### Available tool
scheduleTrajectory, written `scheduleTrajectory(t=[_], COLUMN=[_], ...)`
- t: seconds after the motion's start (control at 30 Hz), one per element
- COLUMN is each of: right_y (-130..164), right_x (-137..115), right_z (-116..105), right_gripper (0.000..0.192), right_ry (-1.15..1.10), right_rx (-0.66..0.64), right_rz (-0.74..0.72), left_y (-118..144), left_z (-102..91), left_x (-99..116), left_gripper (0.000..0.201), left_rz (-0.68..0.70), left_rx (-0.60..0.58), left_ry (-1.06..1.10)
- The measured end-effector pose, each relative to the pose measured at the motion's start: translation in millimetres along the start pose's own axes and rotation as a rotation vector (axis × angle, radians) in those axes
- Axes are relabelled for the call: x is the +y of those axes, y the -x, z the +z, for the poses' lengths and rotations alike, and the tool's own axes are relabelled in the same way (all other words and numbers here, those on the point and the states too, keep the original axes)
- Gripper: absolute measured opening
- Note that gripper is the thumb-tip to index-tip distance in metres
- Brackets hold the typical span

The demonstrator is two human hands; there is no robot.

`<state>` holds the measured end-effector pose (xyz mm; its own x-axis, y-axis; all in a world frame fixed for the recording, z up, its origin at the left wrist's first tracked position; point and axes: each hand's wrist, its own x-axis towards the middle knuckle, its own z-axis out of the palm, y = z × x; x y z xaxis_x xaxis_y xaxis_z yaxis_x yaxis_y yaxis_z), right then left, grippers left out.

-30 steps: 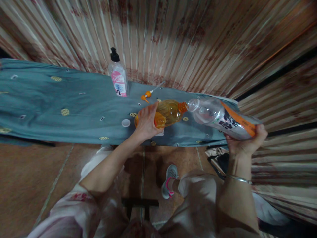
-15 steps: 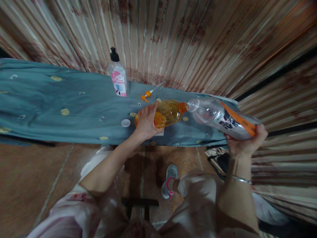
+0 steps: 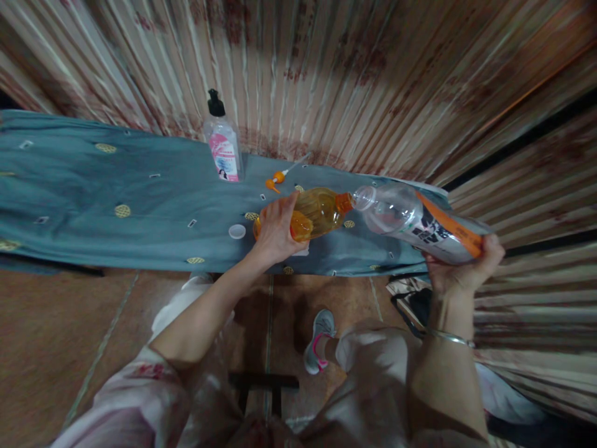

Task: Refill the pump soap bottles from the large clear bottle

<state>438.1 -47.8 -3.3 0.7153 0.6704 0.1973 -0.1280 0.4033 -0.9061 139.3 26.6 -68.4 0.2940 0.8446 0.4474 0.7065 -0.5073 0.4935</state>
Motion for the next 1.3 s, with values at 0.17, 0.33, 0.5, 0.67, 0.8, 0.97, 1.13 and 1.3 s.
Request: scheduleTrajectory(t=[0.17,0.33,0.5,0.67,0.8,0.97,1.13,1.3], right_y=[-1.0,0.0,-0.3,0.2,0.2,-2.1,-3.1,-2.2], right_x=[1.2,0.5,0.1,-0.4,-0.2,1.4,1.9,1.2], right_z=[-0.4,0.5,0.0,0.8,1.1,-2.0,-2.1,-0.8], right_gripper=[0.045,0.046,0.046,0.046,0.046,0.046,0.045,0.045], right_ry=[-0.035,-0.018,0.008,0.019,-0.004,0.017,0.017,0.024], right_rx=[0.002,-0.014,-0.029,-0.025,-0.018,-0.036,-0.034,-0.017], right_rz=[0.002,-0.005,-0.017,-0.017,-0.005,-0.019,-0.026,-0.02], left_y=[0.0,-0.2,-0.2,-0.1,0.1,-0.2,-0.3,-0.7], left_z=[-1.2,-0.6,-0.8,-1.0,-0.4,0.4,0.4,0.0], left_x=[1.2,0.5,0.5,1.0,0.7,0.4,0.3,1.0], left_gripper=[0.096,0.097,0.096,0.095,0.094,0.095,0.096,0.096], left_rz=[-0.003,-0.01,-0.009,-0.018,-0.009,-0.017,-0.006,-0.027], left_rx=[-0.013,-0.018,-0.022,-0.02,-0.006,-0.006,-0.007,-0.01], left_ry=[-0.007,0.005,0.008,-0.008,-0.011,-0.017,-0.013,0.007])
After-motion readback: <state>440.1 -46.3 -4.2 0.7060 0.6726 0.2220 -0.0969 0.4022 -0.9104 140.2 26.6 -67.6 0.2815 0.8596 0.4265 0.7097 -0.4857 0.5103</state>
